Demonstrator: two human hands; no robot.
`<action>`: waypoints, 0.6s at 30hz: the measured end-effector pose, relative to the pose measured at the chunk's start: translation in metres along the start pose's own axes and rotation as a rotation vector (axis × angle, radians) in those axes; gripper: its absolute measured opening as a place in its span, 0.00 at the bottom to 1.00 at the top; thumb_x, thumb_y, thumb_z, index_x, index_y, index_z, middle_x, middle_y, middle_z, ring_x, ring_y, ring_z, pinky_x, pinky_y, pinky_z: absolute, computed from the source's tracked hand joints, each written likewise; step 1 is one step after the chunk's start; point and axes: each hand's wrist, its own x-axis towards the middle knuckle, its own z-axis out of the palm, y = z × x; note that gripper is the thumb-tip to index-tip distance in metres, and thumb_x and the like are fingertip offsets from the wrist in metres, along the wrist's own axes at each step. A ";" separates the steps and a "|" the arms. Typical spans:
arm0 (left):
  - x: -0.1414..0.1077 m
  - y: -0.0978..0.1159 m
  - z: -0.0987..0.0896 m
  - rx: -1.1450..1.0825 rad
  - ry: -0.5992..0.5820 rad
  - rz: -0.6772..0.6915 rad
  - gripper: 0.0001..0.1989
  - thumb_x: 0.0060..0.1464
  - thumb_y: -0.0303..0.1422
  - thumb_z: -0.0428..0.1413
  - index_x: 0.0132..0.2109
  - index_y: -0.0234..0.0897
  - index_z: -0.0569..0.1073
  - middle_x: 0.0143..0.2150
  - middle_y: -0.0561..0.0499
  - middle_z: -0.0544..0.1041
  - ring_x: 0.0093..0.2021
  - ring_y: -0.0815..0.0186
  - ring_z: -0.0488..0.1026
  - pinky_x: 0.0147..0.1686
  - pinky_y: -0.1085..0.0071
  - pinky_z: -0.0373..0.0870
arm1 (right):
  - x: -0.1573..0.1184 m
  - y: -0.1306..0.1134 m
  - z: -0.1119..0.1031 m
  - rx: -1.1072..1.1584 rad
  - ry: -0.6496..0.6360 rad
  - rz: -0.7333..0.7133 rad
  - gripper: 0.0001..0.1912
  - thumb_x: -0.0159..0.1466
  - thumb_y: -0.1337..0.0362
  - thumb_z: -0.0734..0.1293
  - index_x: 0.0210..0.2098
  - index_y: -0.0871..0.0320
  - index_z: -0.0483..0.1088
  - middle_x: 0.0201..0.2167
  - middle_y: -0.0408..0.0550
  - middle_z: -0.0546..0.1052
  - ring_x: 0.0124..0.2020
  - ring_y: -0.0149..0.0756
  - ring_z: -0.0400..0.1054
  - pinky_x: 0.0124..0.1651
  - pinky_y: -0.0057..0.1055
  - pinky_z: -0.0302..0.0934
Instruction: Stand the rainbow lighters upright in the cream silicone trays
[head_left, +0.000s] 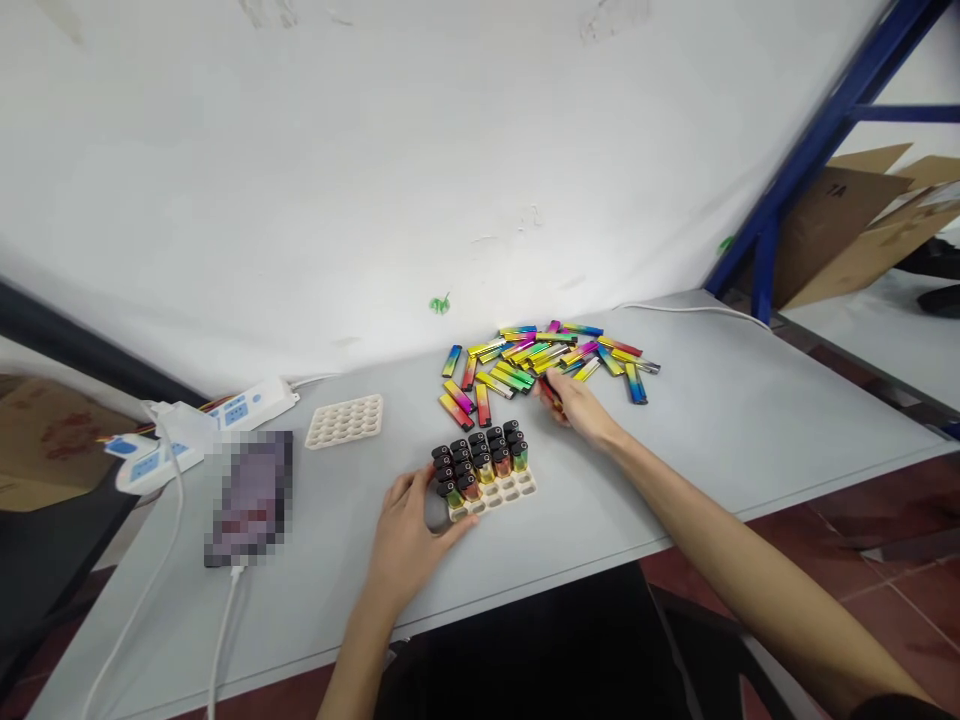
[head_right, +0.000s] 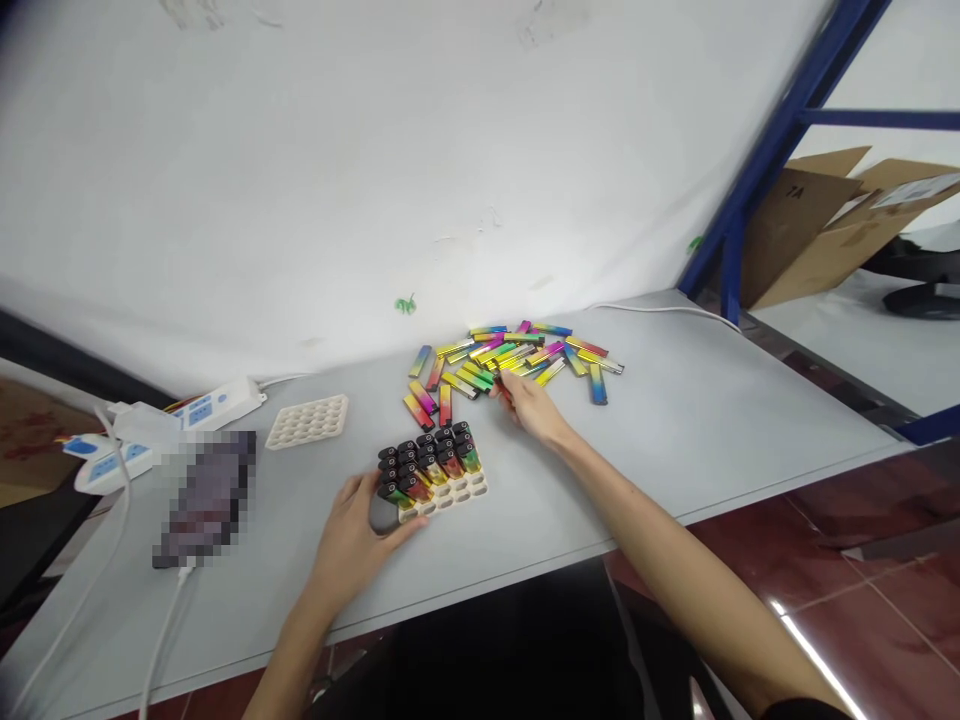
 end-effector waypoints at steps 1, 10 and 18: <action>0.000 0.000 0.000 -0.003 0.004 0.003 0.41 0.50 0.56 0.58 0.64 0.37 0.62 0.55 0.41 0.70 0.57 0.48 0.68 0.57 0.48 0.67 | -0.004 -0.001 0.000 -0.091 0.000 -0.050 0.28 0.66 0.40 0.56 0.32 0.58 0.70 0.22 0.40 0.62 0.21 0.28 0.55 0.24 0.27 0.50; 0.000 0.000 0.001 -0.013 0.022 0.031 0.40 0.50 0.55 0.59 0.64 0.37 0.62 0.55 0.42 0.71 0.58 0.48 0.67 0.56 0.49 0.67 | -0.074 -0.042 -0.009 -0.495 0.131 -0.330 0.14 0.61 0.49 0.71 0.33 0.53 0.73 0.30 0.46 0.76 0.32 0.37 0.66 0.36 0.34 0.61; -0.001 -0.001 0.002 -0.007 0.038 0.060 0.40 0.51 0.55 0.59 0.64 0.38 0.62 0.54 0.43 0.71 0.56 0.49 0.67 0.55 0.51 0.68 | -0.102 -0.056 0.037 -0.675 -0.037 -0.461 0.13 0.64 0.51 0.69 0.42 0.53 0.72 0.35 0.46 0.78 0.28 0.33 0.71 0.31 0.30 0.64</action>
